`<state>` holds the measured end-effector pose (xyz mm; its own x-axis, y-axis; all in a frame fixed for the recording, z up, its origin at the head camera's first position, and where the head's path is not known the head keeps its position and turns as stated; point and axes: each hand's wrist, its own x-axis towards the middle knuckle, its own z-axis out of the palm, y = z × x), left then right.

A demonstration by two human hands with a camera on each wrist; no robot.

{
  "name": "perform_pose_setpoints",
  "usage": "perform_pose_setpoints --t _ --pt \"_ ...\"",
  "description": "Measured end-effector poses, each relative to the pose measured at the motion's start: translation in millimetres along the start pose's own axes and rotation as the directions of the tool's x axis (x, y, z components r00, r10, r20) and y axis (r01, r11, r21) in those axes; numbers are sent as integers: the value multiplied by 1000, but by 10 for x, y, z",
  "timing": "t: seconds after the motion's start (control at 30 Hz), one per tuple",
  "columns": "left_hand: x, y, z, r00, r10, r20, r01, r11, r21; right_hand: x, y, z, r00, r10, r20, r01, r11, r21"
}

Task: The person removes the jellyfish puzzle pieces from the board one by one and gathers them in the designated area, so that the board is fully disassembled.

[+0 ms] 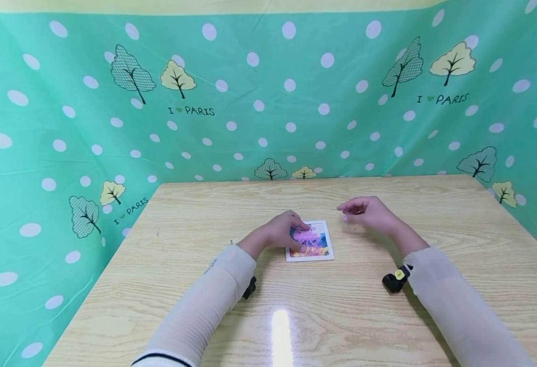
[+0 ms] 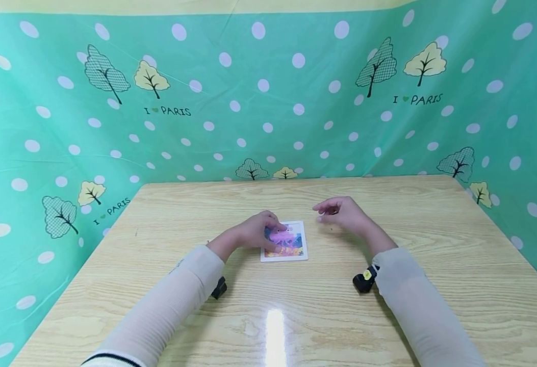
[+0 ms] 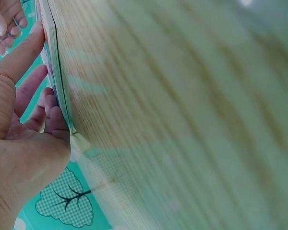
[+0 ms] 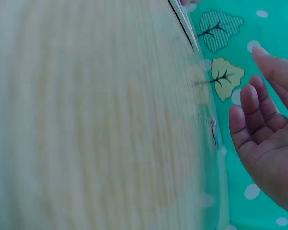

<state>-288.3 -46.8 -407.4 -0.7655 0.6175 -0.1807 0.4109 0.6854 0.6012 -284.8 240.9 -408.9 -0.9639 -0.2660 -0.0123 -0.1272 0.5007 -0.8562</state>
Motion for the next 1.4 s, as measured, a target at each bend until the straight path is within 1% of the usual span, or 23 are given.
perform_pose_setpoints --t 0.27,0.43,0.63,0.9,1.07,1.23,1.4 --pt "7 1 0 1000 0 1 0 1000 -4 -35 -49 88 1000 -1 17 0 999 40" --pt "16 3 1 1000 -2 4 2 1000 -1 -62 -103 166 998 -21 59 19 999 33" --pt "11 14 -8 1000 -9 3 9 1000 5 -56 -180 282 992 -62 106 59 998 30" --pt "3 5 -11 1000 -15 4 15 1000 -4 -41 -242 432 977 -120 179 132 990 -57" --pt "1 2 -7 1000 -11 1 11 1000 -7 -34 -275 490 973 -123 193 144 985 -95" --pt "-1 1 -6 1000 -10 1 10 1000 -13 -23 -304 538 969 -138 207 171 974 -150" --pt "0 -5 -5 1000 -4 -2 4 1000 -13 -7 -312 555 967 -134 218 179 964 -198"
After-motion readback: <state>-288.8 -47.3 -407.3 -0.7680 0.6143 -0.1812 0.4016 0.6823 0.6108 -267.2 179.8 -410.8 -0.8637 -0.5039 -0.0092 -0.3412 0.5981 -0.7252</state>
